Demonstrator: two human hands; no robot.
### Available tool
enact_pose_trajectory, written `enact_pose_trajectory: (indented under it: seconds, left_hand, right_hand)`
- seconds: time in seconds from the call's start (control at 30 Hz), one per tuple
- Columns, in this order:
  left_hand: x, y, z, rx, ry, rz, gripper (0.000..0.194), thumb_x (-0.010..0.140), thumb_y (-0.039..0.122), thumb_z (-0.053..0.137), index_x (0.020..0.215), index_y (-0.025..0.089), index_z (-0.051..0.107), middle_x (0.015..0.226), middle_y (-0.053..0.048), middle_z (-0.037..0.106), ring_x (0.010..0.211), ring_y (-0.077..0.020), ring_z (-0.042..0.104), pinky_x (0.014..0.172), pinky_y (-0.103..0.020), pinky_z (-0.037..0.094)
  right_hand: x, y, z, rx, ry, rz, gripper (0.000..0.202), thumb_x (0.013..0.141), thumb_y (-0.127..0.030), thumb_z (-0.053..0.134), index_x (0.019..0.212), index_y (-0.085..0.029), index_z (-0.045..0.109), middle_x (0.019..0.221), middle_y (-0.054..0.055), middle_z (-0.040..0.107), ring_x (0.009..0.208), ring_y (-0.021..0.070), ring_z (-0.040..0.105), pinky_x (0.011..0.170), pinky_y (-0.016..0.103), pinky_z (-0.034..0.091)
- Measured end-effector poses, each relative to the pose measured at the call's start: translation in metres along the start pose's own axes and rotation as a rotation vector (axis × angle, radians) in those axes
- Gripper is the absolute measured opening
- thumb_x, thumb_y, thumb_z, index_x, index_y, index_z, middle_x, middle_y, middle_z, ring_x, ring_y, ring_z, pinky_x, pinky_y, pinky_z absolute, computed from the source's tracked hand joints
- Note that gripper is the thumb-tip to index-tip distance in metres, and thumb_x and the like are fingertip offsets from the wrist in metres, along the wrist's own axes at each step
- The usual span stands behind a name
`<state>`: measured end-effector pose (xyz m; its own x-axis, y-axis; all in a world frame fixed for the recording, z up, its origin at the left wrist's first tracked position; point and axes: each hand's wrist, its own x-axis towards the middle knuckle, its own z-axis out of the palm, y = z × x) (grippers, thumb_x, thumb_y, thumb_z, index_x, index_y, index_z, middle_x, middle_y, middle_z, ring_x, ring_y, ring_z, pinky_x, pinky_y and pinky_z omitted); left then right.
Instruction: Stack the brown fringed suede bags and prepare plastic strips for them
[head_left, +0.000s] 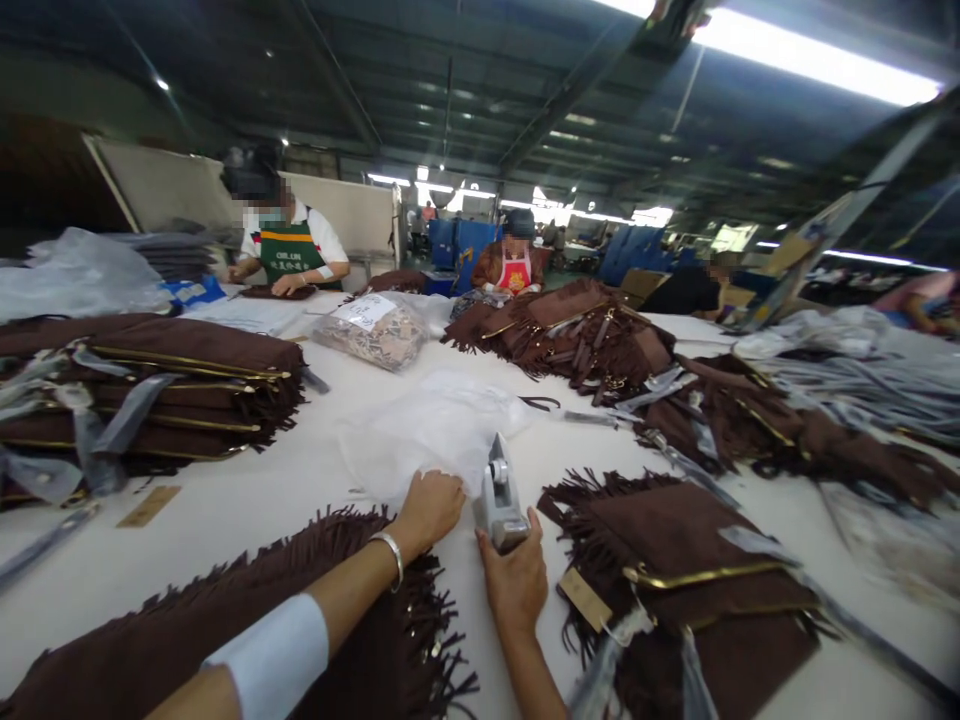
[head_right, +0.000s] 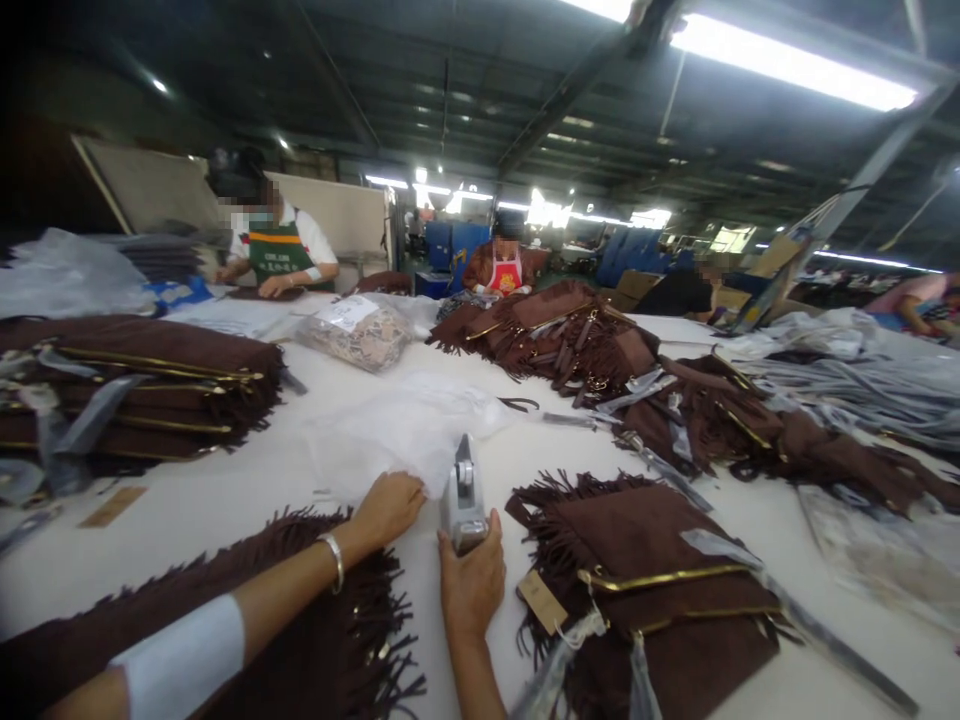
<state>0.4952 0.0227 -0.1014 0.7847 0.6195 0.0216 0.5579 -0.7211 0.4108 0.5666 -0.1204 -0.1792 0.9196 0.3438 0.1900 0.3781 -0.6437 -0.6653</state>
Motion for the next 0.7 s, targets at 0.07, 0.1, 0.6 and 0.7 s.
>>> enact_pose_trajectory:
  seconds: [0.07, 0.1, 0.6, 0.7]
  left_hand:
    - [0.005, -0.003, -0.005, -0.041, 0.027, -0.059, 0.031, 0.088, 0.024, 0.035, 0.083, 0.017, 0.065, 0.089, -0.013, 0.071, 0.089, -0.0251, 0.064, 0.084, -0.037, 0.044]
    - [0.008, -0.005, -0.009, -0.063, 0.047, -0.096, 0.032, 0.089, 0.023, 0.033, 0.083, 0.017, 0.064, 0.087, -0.011, 0.071, 0.087, -0.0236, 0.064, 0.080, -0.034, 0.045]
    - [-0.023, -0.023, -0.021, -0.097, -0.156, -0.210, 0.021, 0.089, 0.027, 0.049, 0.084, 0.017, 0.066, 0.082, -0.005, 0.071, 0.080, -0.0207, 0.066, 0.079, -0.035, 0.049]
    - [-0.056, -0.005, -0.037, -0.024, -0.253, -0.111, 0.021, 0.084, 0.024, 0.049, 0.082, 0.017, 0.069, 0.082, -0.010, 0.073, 0.081, -0.0257, 0.067, 0.076, -0.037, 0.049]
  right_hand:
    - [0.005, 0.001, -0.007, -0.022, -0.032, 0.020, 0.083, 0.074, -0.052, 0.064, 0.141, -0.015, 0.034, 0.123, 0.018, 0.063, 0.105, 0.0346, 0.063, 0.085, 0.040, 0.047]
    - [0.008, 0.002, -0.011, -0.027, -0.047, 0.033, 0.081, 0.074, -0.051, 0.064, 0.141, -0.015, 0.035, 0.121, 0.018, 0.064, 0.104, 0.0343, 0.064, 0.084, 0.040, 0.047]
    - [0.031, 0.042, -0.043, 0.382, -0.034, 0.338, 0.067, 0.057, -0.060, 0.073, 0.105, -0.014, 0.060, 0.098, 0.013, 0.071, 0.093, 0.0315, 0.066, 0.080, 0.037, 0.048]
    - [0.032, 0.055, -0.043, 0.547, -0.051, 0.402, 0.066, 0.061, -0.060, 0.073, 0.107, -0.015, 0.060, 0.100, 0.010, 0.072, 0.093, 0.0279, 0.067, 0.079, 0.033, 0.049]
